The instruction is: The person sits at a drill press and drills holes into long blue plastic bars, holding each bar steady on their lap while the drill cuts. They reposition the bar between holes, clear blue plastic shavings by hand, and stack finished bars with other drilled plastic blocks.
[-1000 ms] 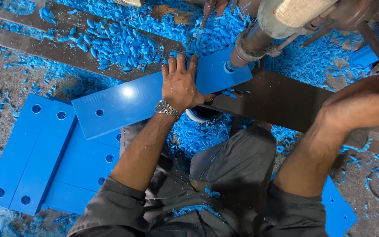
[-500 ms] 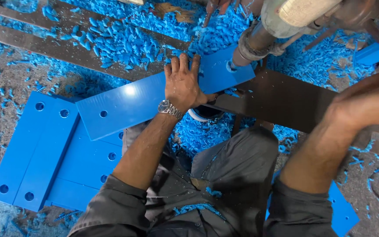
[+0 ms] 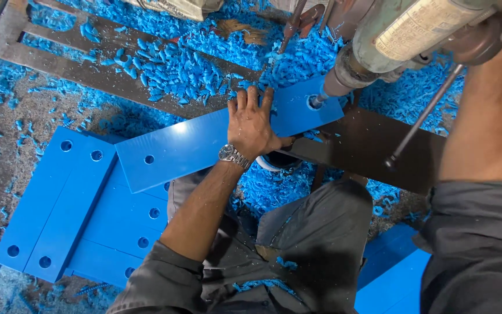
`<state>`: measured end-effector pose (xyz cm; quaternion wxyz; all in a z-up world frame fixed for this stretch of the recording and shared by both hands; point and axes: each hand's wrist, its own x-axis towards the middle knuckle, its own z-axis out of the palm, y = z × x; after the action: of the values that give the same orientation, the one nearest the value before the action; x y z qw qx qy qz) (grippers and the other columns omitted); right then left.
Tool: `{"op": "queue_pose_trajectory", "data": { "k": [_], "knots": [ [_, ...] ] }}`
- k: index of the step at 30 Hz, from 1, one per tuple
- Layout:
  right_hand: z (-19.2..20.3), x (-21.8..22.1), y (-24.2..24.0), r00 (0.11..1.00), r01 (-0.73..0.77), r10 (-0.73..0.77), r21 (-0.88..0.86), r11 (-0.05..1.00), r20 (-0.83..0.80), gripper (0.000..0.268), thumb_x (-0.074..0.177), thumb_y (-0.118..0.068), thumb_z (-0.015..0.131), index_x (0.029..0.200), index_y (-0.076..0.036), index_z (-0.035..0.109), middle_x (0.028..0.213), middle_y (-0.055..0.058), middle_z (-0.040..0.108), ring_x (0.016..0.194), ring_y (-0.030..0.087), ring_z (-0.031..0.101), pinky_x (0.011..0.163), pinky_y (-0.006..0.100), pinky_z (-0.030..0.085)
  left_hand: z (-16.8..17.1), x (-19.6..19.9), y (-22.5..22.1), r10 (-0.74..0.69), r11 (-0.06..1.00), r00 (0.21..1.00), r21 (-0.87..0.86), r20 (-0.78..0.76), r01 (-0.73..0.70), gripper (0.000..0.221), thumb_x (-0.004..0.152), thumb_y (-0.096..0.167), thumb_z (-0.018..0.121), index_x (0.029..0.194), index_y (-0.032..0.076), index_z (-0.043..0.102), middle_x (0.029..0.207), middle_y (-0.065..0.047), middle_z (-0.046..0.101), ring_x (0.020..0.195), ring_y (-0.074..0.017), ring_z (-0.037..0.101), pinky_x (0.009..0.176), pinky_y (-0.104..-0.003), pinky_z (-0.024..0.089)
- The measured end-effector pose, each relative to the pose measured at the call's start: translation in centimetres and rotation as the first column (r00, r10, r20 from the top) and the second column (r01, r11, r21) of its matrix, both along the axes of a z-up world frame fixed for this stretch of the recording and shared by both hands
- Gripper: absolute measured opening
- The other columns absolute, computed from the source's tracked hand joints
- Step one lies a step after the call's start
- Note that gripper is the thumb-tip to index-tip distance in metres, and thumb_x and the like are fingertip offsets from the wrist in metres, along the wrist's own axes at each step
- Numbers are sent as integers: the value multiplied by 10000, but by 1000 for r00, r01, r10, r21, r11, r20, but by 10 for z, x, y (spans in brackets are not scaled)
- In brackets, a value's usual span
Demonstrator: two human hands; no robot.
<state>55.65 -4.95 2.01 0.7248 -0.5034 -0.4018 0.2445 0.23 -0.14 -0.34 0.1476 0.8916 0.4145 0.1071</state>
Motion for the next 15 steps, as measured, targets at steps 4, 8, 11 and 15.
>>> {"op": "queue_pose_trajectory", "data": {
  "k": [4,8,11,15],
  "knots": [
    [-91,-73,-32,996,-89,86,-112,990,-29,518,1088,-467,475,1458,-107,433,1483,24,548,1374,179,550,1100,388,501,1,-3,0,0,1000,1000,-4,4,0,1276,506,777,840,1489,80,423,1404,-232,432,1272,-415,405,1068,-561,330],
    [-29,-235,-107,991,-5,-12,-120,993,-135,589,1114,-652,357,859,-131,462,768,60,499,736,222,537,739,404,495,-3,-1,-4,-2,1000,1000,-5,13,2,1271,516,758,844,1500,85,404,1424,-233,418,1308,-424,381,1088,-575,308],
    [-12,-274,-125,998,45,-53,-157,987,-45,673,1113,-686,346,728,-136,391,686,59,417,686,231,513,721,393,486,3,-12,-11,20,1000,1000,3,20,-20,1266,521,735,854,1504,85,392,1435,-233,406,1329,-435,365,1103,-590,294],
    [-6,-279,-135,993,95,-106,-166,982,-56,624,1093,-670,407,777,-132,422,685,26,382,696,214,517,708,392,503,0,-25,-26,54,998,998,-20,20,-53,1239,553,675,871,1521,77,381,1447,-239,399,1351,-443,357,1097,-619,309]
  ]
}}
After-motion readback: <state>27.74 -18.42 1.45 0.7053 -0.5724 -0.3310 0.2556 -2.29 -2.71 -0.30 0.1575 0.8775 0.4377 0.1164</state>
